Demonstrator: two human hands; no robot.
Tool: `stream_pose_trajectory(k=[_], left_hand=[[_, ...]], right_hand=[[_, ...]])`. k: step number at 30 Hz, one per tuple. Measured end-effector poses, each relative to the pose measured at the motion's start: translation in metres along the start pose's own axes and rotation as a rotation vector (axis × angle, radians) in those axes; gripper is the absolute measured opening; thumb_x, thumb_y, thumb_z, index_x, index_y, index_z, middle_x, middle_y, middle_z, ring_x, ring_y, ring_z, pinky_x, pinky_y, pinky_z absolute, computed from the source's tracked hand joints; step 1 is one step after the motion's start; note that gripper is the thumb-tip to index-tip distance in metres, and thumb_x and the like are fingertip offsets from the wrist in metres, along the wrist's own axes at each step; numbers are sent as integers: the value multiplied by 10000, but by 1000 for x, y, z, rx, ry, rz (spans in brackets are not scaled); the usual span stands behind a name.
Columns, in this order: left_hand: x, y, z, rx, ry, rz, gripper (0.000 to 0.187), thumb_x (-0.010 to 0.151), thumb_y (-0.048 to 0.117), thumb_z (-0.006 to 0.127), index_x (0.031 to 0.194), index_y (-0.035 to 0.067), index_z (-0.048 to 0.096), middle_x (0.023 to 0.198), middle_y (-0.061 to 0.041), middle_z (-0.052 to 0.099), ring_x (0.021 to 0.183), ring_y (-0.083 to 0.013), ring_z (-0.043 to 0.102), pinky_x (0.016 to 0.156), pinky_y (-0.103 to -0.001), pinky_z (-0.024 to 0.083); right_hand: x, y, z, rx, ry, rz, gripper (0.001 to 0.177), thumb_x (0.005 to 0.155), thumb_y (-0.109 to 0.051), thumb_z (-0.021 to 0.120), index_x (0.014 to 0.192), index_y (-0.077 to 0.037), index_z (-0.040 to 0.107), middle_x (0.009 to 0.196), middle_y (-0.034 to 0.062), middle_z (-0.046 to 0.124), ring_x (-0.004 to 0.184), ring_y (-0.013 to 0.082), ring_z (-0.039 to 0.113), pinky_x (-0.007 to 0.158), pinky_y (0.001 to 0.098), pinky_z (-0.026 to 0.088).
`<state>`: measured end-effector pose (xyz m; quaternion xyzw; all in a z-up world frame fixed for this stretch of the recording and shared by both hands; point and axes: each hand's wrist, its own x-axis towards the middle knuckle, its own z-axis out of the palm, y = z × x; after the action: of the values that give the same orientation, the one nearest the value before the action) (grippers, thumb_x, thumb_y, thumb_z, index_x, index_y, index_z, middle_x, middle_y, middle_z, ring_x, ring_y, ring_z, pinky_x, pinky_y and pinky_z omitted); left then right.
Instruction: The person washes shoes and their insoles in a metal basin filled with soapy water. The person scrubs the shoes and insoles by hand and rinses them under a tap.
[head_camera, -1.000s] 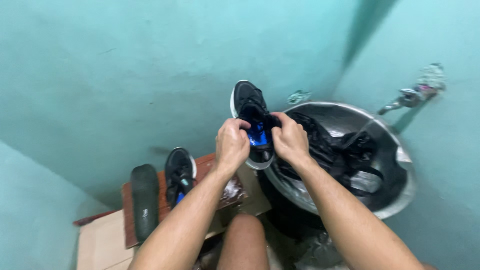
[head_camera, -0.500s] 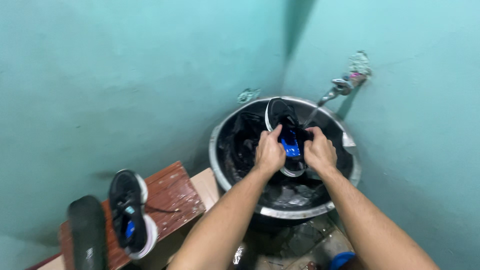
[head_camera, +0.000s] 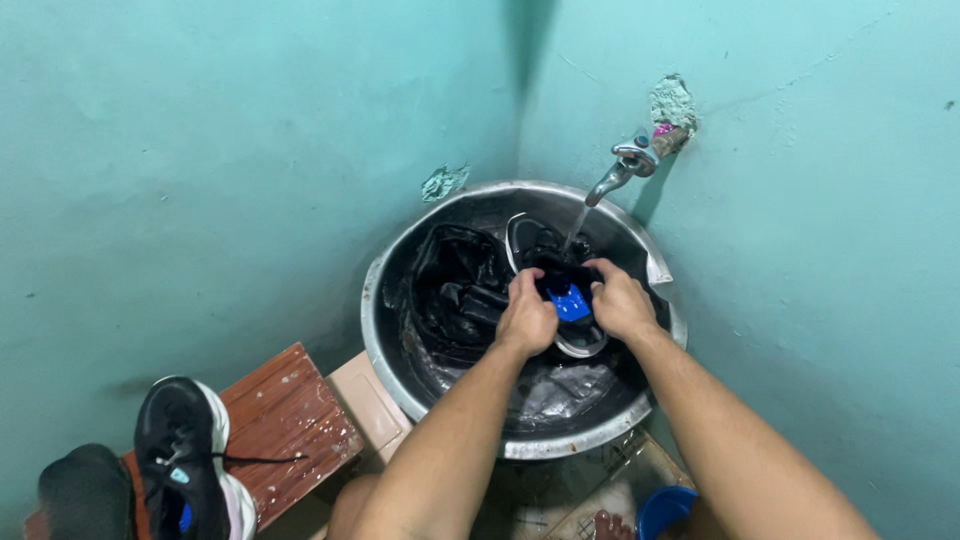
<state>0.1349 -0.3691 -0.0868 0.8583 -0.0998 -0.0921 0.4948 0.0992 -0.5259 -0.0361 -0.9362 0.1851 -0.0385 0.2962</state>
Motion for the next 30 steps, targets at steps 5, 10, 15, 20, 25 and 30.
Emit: stream_pose_trajectory(k=[5, 10, 15, 20, 25, 30], left_hand=[[27, -47, 23, -68, 65, 99, 598, 858, 110, 548, 1433, 172, 394, 1542, -215, 404, 1346, -428, 493, 1063, -486, 452], [24, -52, 15, -71, -112, -81, 622, 920, 157, 462, 1522, 220, 319, 1339, -273, 611, 1236, -425, 610, 1050, -480, 457], [19, -34, 8, -101, -37, 54, 597, 939, 177, 475, 1522, 208, 346, 1325, -275, 614, 1236, -425, 605, 1036, -471, 462], [2, -22, -4, -98, 110, 198, 621, 912, 237, 675, 1486, 176, 447, 1357, -268, 569, 1256, -429, 566, 1051, -455, 457], [-26, -5, -38, -75, 217, 292, 465, 875, 205, 730, 1314, 119, 602, 1293, -226, 607, 1186, -408, 598, 1006, -442, 484], [-61, 1, -86, -123, 299, 311, 269, 886, 186, 694, 1140, 99, 696, 1217, -174, 637, 1020, -338, 667, 912, -401, 541]], right_hand=[[5, -8, 7, -21, -37, 52, 383, 989, -226, 534, 1351, -296, 639, 1177, 183, 724, 1143, 402, 663, 970, 510, 510], [9, -9, 15, -41, -32, 70, 380, 996, -234, 535, 1352, -302, 647, 1189, 184, 718, 1145, 409, 659, 969, 520, 507], [17, -1, 14, -42, -54, 30, 393, 992, -235, 561, 1377, -260, 635, 1187, 206, 713, 1142, 416, 659, 967, 519, 511], [15, -3, 8, -48, -10, -45, 542, 876, -268, 720, 1394, -158, 605, 1177, 220, 713, 1133, 401, 667, 982, 479, 513], [4, -25, -4, -22, 131, -129, 564, 811, -254, 789, 1326, -80, 640, 1146, 229, 719, 1098, 396, 682, 953, 471, 525], [-19, -58, -10, 58, 153, -99, 376, 863, -220, 725, 1227, -124, 722, 1074, 140, 774, 1049, 332, 724, 932, 446, 547]])
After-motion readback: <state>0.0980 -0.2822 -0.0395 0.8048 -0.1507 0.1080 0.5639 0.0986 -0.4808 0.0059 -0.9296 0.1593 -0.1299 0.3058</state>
